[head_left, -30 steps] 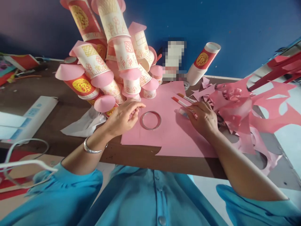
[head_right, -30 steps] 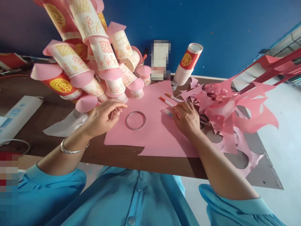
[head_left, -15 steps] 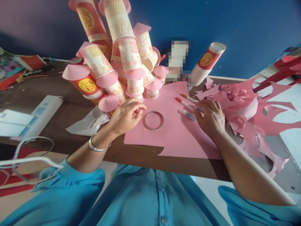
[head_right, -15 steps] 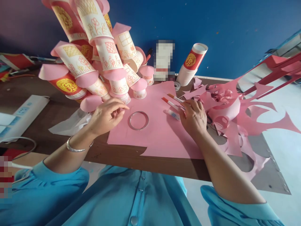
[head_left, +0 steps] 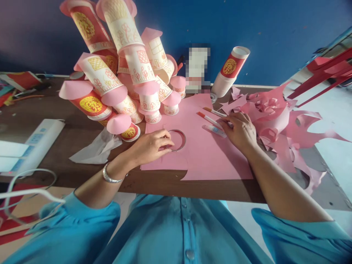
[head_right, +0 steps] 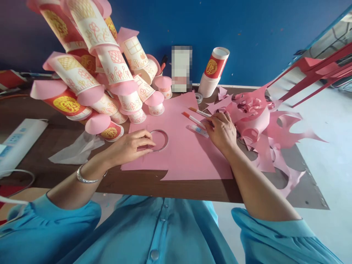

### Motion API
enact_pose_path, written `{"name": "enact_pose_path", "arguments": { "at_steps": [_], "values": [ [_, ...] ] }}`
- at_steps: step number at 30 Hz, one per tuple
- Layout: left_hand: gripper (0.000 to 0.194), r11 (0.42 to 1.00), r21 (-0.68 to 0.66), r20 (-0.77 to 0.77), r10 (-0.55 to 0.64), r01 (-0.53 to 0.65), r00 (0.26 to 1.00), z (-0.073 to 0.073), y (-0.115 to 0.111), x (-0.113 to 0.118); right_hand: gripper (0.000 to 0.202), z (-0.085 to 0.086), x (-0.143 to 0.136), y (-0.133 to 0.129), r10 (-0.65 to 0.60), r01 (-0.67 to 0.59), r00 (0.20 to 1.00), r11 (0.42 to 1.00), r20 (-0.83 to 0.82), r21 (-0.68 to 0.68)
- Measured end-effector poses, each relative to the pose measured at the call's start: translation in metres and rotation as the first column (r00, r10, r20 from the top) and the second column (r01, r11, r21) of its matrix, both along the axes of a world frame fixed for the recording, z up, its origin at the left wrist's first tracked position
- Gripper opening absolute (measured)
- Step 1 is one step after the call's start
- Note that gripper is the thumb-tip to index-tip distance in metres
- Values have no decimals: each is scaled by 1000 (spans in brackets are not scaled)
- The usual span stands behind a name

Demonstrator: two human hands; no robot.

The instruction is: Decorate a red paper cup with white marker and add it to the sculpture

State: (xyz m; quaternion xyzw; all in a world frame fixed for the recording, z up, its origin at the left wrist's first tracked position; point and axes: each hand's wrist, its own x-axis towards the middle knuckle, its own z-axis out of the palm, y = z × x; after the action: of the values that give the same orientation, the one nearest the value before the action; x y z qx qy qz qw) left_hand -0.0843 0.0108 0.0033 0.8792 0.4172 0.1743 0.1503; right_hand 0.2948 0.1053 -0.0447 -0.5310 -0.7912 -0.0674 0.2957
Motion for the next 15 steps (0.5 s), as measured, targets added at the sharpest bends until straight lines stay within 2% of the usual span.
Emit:
{"name": "enact_pose_path", "arguments": {
  "at_steps": [5, 9, 15],
  "values": [
    [15, 1000, -10, 6, -23, 24, 1000, 1, 0, 3, 21, -1, -1, 0, 5, -5, 1000, 1000, 5, -31],
    [9, 999, 45, -8, -14, 15, 1000, 2, -1, 3, 19, -1, -2, 2, 24, -24, 999, 1000, -21, -20],
    [11, 992, 125, 55, 16, -23, 998, 5, 1, 1, 18, 3, -1, 2, -29, 28, 999, 1000, -45, -13]
  ]
}}
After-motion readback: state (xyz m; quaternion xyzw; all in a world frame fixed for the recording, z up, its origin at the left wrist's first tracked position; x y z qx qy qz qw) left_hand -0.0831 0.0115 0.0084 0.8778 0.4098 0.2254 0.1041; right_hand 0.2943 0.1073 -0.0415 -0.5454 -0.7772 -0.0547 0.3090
